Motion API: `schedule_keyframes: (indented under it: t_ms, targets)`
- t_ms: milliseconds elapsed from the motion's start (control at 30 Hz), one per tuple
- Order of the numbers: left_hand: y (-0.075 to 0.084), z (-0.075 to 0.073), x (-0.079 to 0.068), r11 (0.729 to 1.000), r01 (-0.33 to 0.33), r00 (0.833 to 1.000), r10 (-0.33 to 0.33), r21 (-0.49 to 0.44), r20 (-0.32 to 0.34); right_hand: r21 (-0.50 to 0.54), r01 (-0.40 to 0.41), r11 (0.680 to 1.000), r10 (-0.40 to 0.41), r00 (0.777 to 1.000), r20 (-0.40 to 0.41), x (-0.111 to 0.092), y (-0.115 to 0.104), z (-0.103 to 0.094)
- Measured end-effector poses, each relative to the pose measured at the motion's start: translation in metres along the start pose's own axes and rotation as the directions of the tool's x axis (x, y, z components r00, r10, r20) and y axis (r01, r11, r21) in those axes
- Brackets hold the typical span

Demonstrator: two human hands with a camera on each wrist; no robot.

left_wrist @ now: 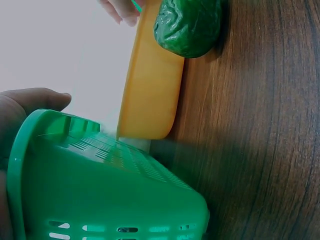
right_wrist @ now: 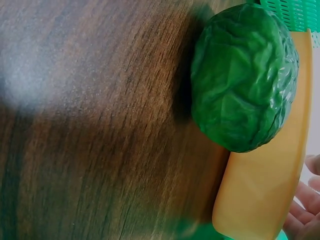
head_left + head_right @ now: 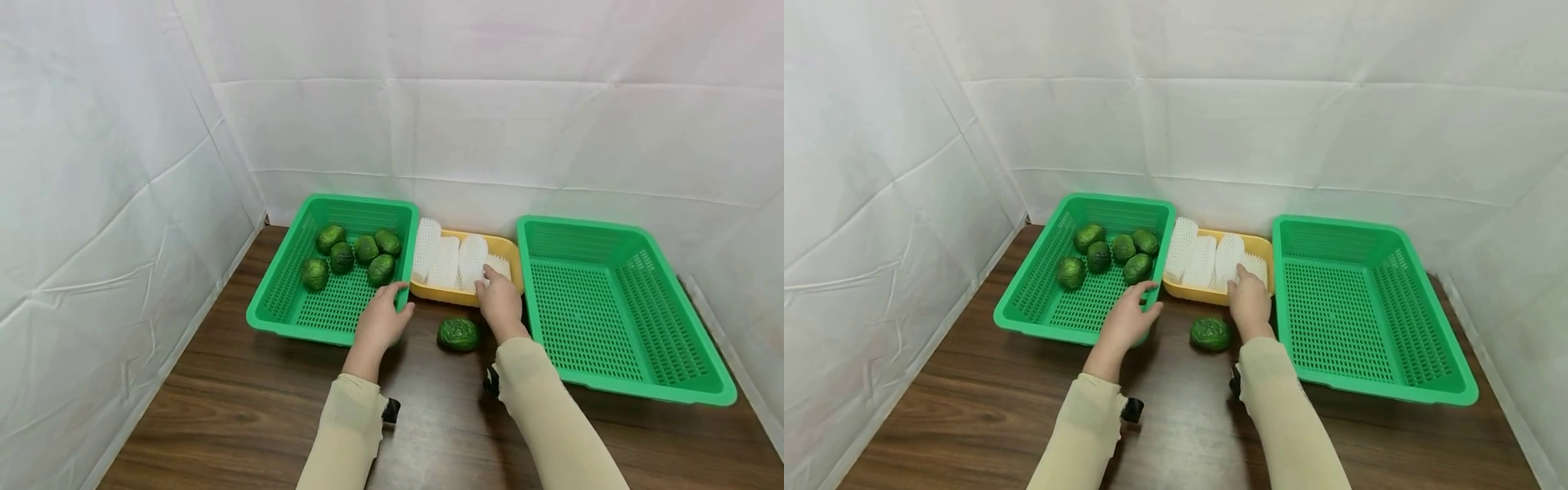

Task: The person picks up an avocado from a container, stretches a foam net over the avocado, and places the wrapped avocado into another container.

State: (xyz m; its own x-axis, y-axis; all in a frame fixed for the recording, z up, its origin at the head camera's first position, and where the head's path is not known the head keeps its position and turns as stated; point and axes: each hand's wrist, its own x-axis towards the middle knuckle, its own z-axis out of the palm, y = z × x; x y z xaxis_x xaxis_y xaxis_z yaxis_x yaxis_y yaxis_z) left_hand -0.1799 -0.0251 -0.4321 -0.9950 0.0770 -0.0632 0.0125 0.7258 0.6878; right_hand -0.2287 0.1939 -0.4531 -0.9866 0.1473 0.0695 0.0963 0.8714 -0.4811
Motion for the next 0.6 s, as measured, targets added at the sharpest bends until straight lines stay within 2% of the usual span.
schedule_keyframes:
  t_ms: [133, 300, 600]
  targets:
    - [-0.001, 0.001, 0.0, 1.0, -0.004, 1.0, 0.004, 0.007, -0.002, -0.008, -0.018, 1.0, 0.017, 0.999, -0.047, -0.001, 0.0, 0.0]
    - [0.0, 0.001, 0.0, 1.0, -0.006, 1.0, 0.006, 0.003, -0.007, 0.01, -0.016, 1.0, 0.017, 0.988, -0.156, 0.0, -0.001, -0.003]
    - [-0.001, 0.0, 0.0, 1.0, -0.003, 1.0, 0.003, -0.012, -0.006, 0.066, 0.024, 0.998, -0.004, 0.958, -0.286, 0.004, -0.015, -0.026]
